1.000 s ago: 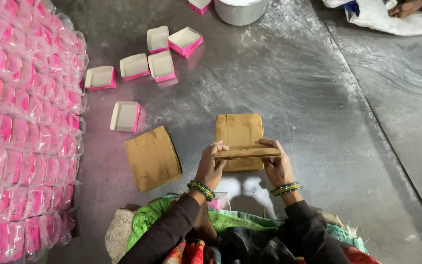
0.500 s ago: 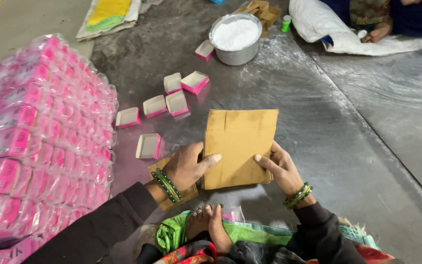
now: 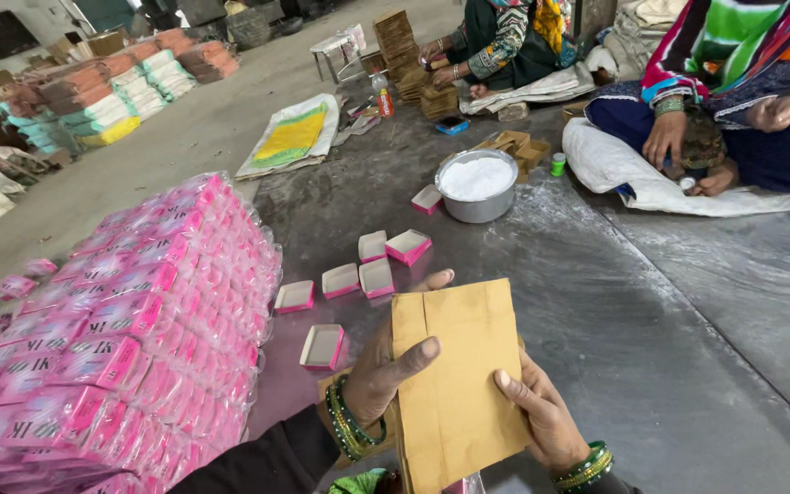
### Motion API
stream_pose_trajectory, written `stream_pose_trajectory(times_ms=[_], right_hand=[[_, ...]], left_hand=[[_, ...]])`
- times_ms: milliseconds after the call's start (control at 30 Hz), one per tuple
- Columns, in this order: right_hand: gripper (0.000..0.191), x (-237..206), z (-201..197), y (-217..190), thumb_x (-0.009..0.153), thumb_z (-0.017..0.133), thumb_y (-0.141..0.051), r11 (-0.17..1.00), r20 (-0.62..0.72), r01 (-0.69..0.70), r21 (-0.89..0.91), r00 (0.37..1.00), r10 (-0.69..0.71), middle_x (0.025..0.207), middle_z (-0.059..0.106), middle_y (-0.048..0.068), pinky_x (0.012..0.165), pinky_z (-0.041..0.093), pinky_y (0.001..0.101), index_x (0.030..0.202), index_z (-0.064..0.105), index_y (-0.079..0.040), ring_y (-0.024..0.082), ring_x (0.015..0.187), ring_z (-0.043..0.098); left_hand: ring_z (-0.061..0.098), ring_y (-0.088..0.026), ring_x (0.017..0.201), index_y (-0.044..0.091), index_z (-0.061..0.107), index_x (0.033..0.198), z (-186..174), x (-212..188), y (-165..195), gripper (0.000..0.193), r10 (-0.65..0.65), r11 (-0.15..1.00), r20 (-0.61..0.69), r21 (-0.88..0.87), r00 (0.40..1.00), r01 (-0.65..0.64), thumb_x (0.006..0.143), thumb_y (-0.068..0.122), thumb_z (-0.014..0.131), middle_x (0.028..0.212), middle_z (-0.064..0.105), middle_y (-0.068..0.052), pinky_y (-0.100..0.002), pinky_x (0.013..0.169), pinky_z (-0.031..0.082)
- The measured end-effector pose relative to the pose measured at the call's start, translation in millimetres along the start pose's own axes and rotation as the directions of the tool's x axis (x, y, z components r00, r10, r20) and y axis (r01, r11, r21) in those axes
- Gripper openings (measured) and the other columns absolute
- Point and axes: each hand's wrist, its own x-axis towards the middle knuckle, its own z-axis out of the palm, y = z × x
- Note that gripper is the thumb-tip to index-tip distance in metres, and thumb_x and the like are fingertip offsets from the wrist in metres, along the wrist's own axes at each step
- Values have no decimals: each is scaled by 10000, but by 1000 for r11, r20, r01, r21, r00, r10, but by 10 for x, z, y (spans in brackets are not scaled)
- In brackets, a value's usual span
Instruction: The person sits on the floor and repeatedly folds flat cardboard sheets into small rectangular boxes. They pick up a sheet, fold the sides and ends, and place the finished box on a growing pile. Other workers are visible in the background performing similar tasks.
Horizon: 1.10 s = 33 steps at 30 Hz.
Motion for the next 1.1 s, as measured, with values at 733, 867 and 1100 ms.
stream_pose_trajectory(times_ms=[733,867,1100], right_hand=[[548,-39,48,290,951,594,-267,975,5,-165,149,986,166,1296,674,149,941,560,348,1405,498,24,177,1111,685],[520,-22,-42,263,940,605,-249,994,-66,-88,68,994,93,1207,709,146,863,580,343,1392,527,-6,174,1020,704],[430,-11,-21,135,991,585,-228,986,-299,150,-66,940,-163,1145,721,148,788,589,310,1351,554,4,147,948,697]], left_hand=[[322,-286,1542,73,487,1245,209,-11,-66,288,165,978,-71,-115,984,-172,1102,323,500,1606,417,-186,-454,1242,302],[350,-246,1510,60,455,1394,175,-4,-88,468,124,988,-143,-69,982,-135,1073,400,466,1604,418,-132,-416,1228,318],[582,-163,1213,37,550,1430,46,-22,-346,633,-169,963,-298,155,940,222,977,480,553,1323,648,-93,-346,1049,449]])
